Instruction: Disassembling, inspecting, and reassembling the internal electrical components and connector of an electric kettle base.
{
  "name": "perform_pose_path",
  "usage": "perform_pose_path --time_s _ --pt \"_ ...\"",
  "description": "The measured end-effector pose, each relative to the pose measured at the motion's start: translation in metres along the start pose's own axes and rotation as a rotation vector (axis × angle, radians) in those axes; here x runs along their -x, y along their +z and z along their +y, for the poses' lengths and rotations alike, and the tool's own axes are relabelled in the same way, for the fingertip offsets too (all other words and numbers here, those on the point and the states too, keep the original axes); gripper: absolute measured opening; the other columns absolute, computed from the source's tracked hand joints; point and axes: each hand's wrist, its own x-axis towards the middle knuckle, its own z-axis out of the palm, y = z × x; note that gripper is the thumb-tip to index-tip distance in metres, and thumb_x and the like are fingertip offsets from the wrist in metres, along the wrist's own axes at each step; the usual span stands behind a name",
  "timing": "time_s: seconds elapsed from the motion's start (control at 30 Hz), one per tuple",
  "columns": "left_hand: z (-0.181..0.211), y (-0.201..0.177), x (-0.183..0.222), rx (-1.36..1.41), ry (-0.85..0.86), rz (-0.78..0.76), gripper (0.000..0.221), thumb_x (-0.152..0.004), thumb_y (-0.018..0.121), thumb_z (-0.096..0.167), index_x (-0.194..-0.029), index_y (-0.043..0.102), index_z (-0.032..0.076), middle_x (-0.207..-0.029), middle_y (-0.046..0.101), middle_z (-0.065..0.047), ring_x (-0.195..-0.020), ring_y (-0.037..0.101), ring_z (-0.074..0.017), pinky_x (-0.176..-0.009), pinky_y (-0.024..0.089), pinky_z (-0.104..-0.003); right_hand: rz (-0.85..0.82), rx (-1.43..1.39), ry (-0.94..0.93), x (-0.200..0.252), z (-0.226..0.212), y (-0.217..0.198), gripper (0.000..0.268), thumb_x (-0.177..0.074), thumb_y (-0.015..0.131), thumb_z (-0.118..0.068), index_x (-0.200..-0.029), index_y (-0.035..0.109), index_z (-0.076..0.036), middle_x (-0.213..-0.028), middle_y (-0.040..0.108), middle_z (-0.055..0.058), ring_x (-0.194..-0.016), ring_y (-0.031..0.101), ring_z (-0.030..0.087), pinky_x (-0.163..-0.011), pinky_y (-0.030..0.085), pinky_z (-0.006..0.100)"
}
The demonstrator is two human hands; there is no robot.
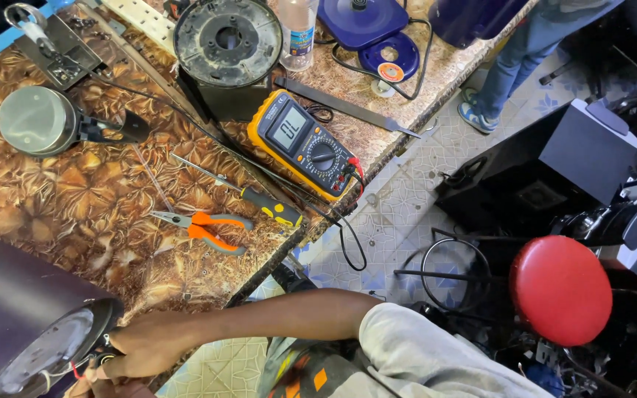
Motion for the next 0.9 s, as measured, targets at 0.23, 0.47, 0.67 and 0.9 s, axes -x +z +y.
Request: perform_pose_path --time_s 0.23,0.47,0.67,0.9 --pt "0.102 0.123 0.078 -0.585 -0.271 -0.058 0.018 -0.118 0.04 0.04 -0.123 0.05 0.026 -0.116 0.059 -0.001 -0.11 0.06 -0.0108 -0.091 0.047 -0.032 0.409 -0.154 -0.073 0.007 0.001 0.041 0.086 -0.085 0.02 -0.065 -0.123 0.049 0.007 -0.128 0.063 0.031 -0.094 0.067 0.052 -0.071 0.048 0.058" --pt "0.103 0.103 0.071 -0.357 -0.386 -0.105 0.026 -0.112 0.05 0.042 -0.133 0.051 0.028 -0.144 0.058 -0.006 -0.134 0.06 -0.0255 -0.089 0.058 -0.054 0.36 -0.196 -0.164 -0.004 0.016 0.04 0.064 -0.089 0.032 -0.064 -0.118 0.05 -0.01 -0.057 0.039 0.004 -0.042 0.036 0.019 -0.045 0.026 0.038" --pt "0.036 0.006 0.0 -0.717 -0.02 -0.159 0.017 -0.122 0.051 0.028 -0.125 0.049 0.012 -0.125 0.055 -0.007 -0.111 0.059 -0.0212 -0.085 0.054 -0.039 0.375 -0.09 -0.214 0.0 0.004 0.02 0.063 -0.084 0.024 -0.072 -0.075 0.035 -0.01 -0.052 0.036 0.006 -0.039 0.035 0.022 -0.043 0.028 0.039" --pt "0.13 0.132 0.081 -0.856 0.1 -0.256 0.026 -0.122 0.05 0.021 -0.117 0.06 -0.003 -0.08 0.065 -0.015 -0.065 0.065 -0.0225 -0.063 0.054 -0.035 0.41 0.436 -0.27 -0.022 -0.016 -0.007 0.065 -0.08 0.041 -0.067 -0.102 0.067 -0.012 -0.077 0.073 0.004 -0.065 0.068 0.022 -0.05 0.052 0.039"
